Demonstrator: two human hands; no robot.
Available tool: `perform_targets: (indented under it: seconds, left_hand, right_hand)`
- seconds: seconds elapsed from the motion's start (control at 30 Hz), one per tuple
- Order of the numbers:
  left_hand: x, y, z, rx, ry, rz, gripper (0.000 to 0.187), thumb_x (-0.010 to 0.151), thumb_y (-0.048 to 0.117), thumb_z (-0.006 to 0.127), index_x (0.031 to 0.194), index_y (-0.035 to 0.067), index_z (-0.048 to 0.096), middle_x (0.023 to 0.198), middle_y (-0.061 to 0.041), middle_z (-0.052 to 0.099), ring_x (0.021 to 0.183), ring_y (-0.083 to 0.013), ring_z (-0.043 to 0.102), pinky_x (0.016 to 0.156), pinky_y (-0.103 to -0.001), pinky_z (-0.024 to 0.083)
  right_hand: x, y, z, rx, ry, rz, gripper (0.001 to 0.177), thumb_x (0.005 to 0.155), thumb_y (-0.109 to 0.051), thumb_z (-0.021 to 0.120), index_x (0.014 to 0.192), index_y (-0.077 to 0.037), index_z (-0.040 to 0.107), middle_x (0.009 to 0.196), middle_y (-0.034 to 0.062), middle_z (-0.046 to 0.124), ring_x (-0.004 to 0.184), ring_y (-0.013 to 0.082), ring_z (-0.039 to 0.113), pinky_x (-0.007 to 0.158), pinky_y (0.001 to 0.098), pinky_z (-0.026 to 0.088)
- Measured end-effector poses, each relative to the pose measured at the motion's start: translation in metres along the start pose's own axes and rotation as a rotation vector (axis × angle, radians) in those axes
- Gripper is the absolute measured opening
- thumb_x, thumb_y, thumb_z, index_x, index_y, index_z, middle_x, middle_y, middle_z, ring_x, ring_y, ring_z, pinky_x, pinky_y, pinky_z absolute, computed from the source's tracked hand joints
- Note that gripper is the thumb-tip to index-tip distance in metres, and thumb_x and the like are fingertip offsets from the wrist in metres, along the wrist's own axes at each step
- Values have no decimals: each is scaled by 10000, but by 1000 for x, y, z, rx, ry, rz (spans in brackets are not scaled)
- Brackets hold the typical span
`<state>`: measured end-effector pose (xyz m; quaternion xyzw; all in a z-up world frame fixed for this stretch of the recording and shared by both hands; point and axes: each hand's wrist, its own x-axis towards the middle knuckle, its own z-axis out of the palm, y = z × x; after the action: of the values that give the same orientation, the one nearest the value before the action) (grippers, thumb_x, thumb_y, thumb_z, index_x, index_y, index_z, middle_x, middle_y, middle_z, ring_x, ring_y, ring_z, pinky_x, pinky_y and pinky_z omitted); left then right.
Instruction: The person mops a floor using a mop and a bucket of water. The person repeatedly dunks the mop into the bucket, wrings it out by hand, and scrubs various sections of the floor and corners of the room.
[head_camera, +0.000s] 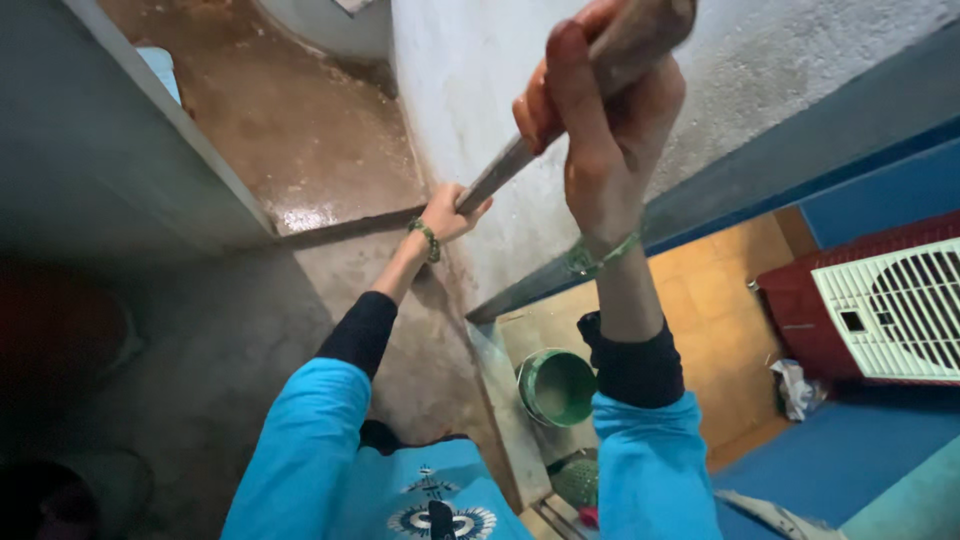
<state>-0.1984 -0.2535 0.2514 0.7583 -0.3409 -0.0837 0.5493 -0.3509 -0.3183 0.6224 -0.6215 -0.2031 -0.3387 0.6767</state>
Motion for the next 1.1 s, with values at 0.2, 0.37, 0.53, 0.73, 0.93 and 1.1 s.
perform_targets:
  seconds: [0.2, 0.37, 0.53, 0.73, 0.93, 1.1]
  left_hand:
    - [11, -52, 3, 19, -217, -86, 250, 884, 297, 741, 834, 53, 756, 657, -109, 700, 618, -161, 668, 610, -361, 534]
    - [-15, -129, 23, 322, -243, -76, 210, 803, 237, 744, 936, 78, 775, 832, -146, 753, 783, -272, 726, 717, -394, 564]
    - [-45, -159, 34, 244, -361, -56, 223, 830, 270, 735, 968, 98, 767, 921, -166, 749, 884, -315, 720, 778, -424, 565]
    - [-28, -167, 59, 415, -531, -181, 230, 855, 312, 748, 985, 125, 774, 1007, -189, 745, 994, -371, 706, 855, -459, 563]
    - [4, -155, 71, 415, -356, 20, 351, 717, 232, 782, 1059, 155, 779, 967, -199, 737, 949, -413, 696, 817, -490, 551]
    - [1, -170, 86, 420, -312, -48, 309, 704, 242, 807, 1001, 159, 793, 960, -212, 739, 971, -415, 701, 879, -470, 555]
  right_hand:
    - [-39, 44, 12, -105, 152, 162, 163, 1117, -144, 640, 1012, -57, 550, 754, 31, 557, 564, 93, 516, 497, 255, 400]
    - [-93, 121, 7, -258, 15, 384, 148, 1032, -72, 661, 905, -13, 611, 756, 1, 605, 686, 57, 582, 599, 235, 468]
    - [-127, 134, 2, -385, -141, 388, 270, 991, -125, 689, 754, -4, 640, 617, 25, 509, 569, 79, 435, 526, 290, 339]
    - [-127, 126, -24, -464, -69, 340, 280, 969, -149, 711, 742, -4, 639, 576, 23, 424, 509, 107, 398, 512, 297, 313]
    - [-141, 128, -43, -485, 170, 31, 307, 1013, -223, 706, 875, 49, 669, 713, 124, 651, 596, 177, 594, 565, 339, 449]
    - [-159, 141, -41, -568, 186, 336, 428, 1059, -225, 613, 689, -13, 590, 574, 18, 492, 518, 91, 468, 526, 296, 355]
